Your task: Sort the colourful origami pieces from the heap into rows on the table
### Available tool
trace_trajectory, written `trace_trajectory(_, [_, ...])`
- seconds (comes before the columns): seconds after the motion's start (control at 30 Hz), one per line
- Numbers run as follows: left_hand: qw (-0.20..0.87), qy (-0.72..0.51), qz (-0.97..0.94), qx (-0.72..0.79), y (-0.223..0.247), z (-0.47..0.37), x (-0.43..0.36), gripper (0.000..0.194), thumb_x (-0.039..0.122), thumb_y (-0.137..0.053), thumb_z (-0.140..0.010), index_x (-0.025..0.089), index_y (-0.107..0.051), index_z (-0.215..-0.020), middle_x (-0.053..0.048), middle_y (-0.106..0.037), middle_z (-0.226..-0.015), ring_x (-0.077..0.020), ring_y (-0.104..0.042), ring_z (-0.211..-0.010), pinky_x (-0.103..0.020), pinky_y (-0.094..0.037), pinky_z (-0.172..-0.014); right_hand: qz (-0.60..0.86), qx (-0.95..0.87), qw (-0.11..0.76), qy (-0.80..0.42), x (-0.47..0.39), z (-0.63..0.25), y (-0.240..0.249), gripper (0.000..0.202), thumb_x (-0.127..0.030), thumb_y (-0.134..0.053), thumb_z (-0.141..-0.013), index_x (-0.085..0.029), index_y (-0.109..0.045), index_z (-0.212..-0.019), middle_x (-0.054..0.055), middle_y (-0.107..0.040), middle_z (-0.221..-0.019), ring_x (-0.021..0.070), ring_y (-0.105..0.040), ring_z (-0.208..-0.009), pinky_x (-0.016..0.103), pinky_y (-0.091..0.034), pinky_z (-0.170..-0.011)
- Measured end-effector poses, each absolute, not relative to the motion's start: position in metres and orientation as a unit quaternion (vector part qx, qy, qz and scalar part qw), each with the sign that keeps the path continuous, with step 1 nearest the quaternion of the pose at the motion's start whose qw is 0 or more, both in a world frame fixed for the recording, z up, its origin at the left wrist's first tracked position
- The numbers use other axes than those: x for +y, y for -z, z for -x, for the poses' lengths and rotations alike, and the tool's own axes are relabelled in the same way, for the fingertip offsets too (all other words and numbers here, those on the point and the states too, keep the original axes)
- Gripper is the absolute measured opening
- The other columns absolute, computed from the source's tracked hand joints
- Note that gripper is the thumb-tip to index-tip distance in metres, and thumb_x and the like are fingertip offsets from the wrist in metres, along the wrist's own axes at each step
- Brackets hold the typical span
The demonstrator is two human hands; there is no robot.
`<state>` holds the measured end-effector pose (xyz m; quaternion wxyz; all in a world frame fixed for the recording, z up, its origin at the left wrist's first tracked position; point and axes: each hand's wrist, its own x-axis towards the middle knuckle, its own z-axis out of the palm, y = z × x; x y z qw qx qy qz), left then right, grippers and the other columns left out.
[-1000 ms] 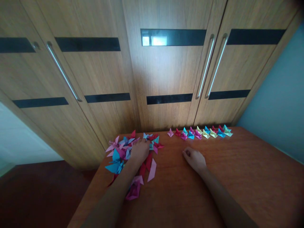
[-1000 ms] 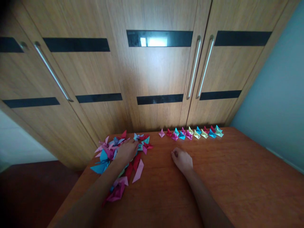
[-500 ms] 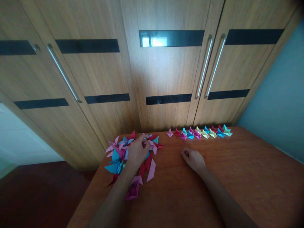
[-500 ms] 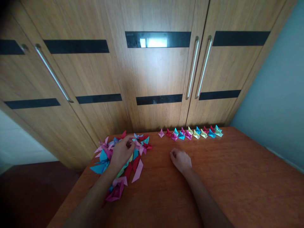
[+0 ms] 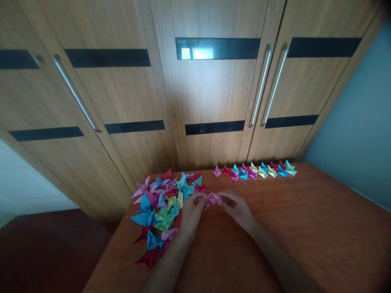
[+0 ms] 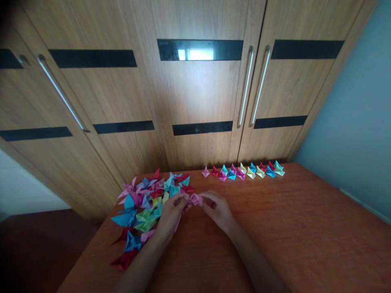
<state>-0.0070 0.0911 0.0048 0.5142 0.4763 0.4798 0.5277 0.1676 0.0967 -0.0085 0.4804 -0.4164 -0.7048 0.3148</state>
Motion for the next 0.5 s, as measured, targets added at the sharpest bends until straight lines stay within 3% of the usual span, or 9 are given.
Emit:
trace_trajectory(0.17, [0.497, -0.472, -0.557, 0.469, -0.002, 0.004, 0.090, 0.024, 0.032, -0.061, -0.073, 0.015, -0.065, -0.090, -0.005, -0.068, -0.080, -0.0160, -0.062, -0.069, -0.027, -0.048, -0.067, 0.420, -0.686, 0.513, -0.298, 0.104, -0.177, 0.008, 0.022, -0.039, -0.057, -0.081, -0.021, -0.069, -0.089, 0.005, -0.064, -0.091, 0.0154, -0.058, -0.078, 0.026, -0.046, -0.066])
trace_trajectory(0.37, [0.324, -0.403, -0.705, 0.486, -0.009, 0.006, 0.086, 0.017, 0.026, -0.052, -0.081, 0.019, -0.067, -0.084, -0.003, -0.066, -0.077, -0.0168, -0.060, -0.072, -0.027, -0.045, -0.068, 0.413, -0.672, 0.502, -0.354, 0.106, -0.184, 0.009, 0.024, -0.042, -0.059, -0.079, -0.019, -0.066, -0.077, 0.004, -0.063, -0.084, 0.0156, -0.058, -0.080, 0.026, -0.046, -0.071])
trace_trajectory(0.5, [0.239, -0.400, -0.742, 0.483, -0.017, 0.007, 0.085, 0.018, 0.019, -0.052, -0.079, 0.022, -0.068, -0.087, -0.004, -0.067, -0.087, -0.0187, -0.060, -0.083, -0.029, -0.044, -0.077, 0.425, -0.638, 0.471, -0.436, 0.105, -0.187, 0.010, 0.027, -0.044, -0.056, -0.080, -0.019, -0.063, -0.079, 0.001, -0.059, -0.077, 0.0119, -0.054, -0.067, 0.022, -0.042, -0.058])
